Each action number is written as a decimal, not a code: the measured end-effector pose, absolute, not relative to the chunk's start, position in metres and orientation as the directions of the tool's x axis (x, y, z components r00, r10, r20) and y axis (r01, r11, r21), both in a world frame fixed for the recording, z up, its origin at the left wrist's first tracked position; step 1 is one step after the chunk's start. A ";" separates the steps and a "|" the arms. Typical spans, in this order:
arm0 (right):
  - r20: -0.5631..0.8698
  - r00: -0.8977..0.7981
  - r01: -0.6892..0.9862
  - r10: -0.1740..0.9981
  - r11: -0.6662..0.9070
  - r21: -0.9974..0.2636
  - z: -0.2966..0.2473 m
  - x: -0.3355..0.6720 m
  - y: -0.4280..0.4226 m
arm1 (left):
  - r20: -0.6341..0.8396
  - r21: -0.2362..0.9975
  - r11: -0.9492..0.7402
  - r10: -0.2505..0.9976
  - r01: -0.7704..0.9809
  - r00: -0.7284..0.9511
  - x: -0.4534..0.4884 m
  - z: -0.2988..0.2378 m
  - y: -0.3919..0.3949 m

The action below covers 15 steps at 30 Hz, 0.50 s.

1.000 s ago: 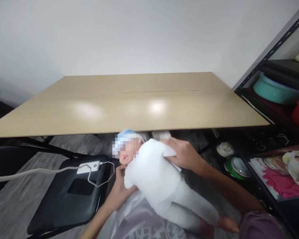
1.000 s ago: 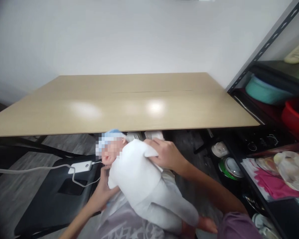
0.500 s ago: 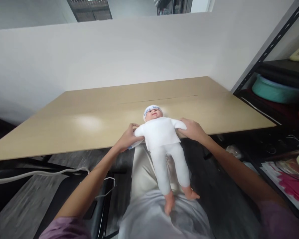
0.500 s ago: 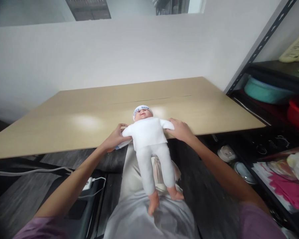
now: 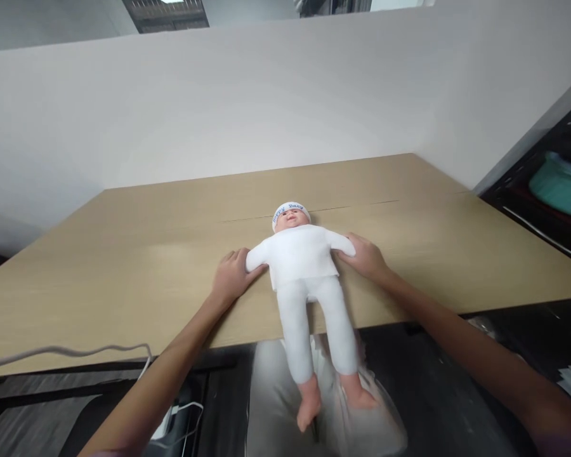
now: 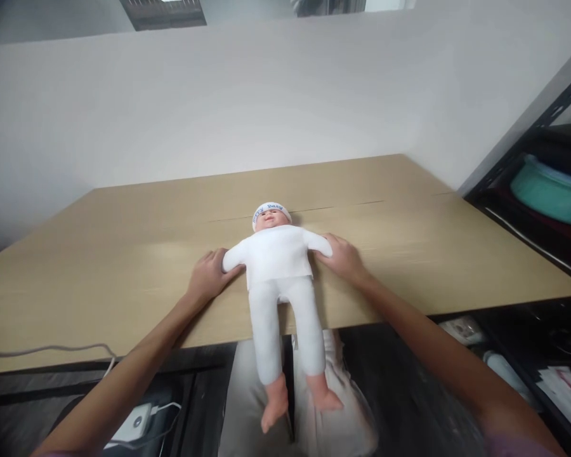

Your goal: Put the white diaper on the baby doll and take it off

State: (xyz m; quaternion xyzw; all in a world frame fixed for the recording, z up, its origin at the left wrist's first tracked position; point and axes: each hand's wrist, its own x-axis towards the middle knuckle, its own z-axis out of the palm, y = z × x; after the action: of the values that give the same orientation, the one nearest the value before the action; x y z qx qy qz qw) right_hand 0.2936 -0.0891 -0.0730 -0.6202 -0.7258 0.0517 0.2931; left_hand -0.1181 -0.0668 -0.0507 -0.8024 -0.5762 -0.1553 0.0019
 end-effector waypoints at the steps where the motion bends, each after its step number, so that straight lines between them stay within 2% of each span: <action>1: 0.371 -0.047 0.876 0.927 0.217 -0.431 -0.074 0.292 -0.079 | 0.264 0.158 -0.329 0.923 0.931 0.281 -0.118 -0.053 -0.056; 7: 0.399 -0.075 0.881 0.914 0.248 -0.402 -0.079 0.293 -0.015 | 0.313 0.177 -0.319 0.915 0.931 0.254 -0.118 -0.056 0.003; 15: 0.548 -0.118 0.886 0.828 0.337 -0.318 -0.082 0.294 0.066 | 0.388 0.297 -0.289 0.907 0.910 0.162 -0.119 -0.063 0.088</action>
State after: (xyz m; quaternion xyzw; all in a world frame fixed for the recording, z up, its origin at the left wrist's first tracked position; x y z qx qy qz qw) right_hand 0.2936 0.0664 -0.0819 -0.5742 -0.7465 -0.0434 0.3334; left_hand -0.1187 0.0877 -0.0630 -0.7623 -0.5960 -0.2523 0.0027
